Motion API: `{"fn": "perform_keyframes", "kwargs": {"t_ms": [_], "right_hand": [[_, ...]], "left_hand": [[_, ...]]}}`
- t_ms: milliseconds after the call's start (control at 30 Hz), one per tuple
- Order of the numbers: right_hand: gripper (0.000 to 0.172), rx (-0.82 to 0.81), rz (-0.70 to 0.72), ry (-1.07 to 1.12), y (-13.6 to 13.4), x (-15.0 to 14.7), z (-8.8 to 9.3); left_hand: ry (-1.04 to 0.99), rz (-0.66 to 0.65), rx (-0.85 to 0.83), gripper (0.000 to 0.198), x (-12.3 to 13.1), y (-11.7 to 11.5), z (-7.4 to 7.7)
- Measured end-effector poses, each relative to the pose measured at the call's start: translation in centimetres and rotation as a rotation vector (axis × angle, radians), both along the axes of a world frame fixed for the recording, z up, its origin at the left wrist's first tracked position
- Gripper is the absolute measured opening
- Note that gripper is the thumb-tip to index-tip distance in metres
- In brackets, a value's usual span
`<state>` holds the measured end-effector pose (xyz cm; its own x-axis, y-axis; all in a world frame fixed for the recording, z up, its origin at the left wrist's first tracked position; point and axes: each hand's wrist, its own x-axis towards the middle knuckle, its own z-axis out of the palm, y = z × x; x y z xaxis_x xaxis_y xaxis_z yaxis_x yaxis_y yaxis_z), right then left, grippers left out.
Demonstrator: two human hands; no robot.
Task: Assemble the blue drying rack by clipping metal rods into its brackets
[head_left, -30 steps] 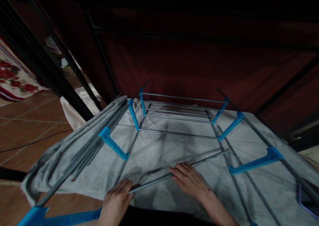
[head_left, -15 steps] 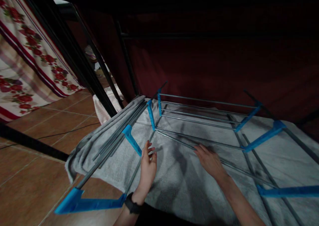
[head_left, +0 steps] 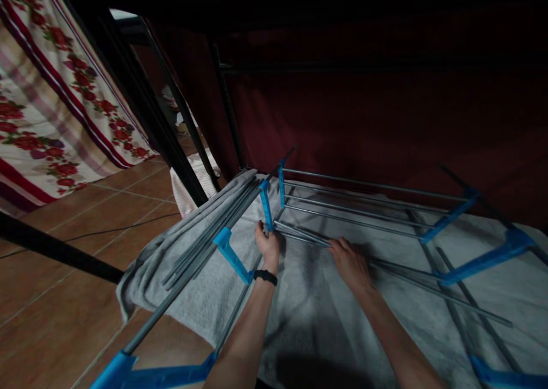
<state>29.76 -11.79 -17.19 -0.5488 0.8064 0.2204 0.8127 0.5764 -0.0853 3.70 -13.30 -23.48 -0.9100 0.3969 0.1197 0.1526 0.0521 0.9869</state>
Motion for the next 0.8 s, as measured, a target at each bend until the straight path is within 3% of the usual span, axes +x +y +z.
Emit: {"fn": "perform_keyframes", "kwargs": {"t_ms": [433,800], "right_hand": [[0.028,0.097,0.093,0.044,2.0,-1.0,-1.0],[0.029,0.077,0.118,0.027,2.0,-0.9,-0.2]], "left_hand": [[0.038,-0.077,0.004,0.049,-1.0,1.3,-0.4],[0.023,-0.12,0.024,0.034,-1.1,1.6,-0.8]]}}
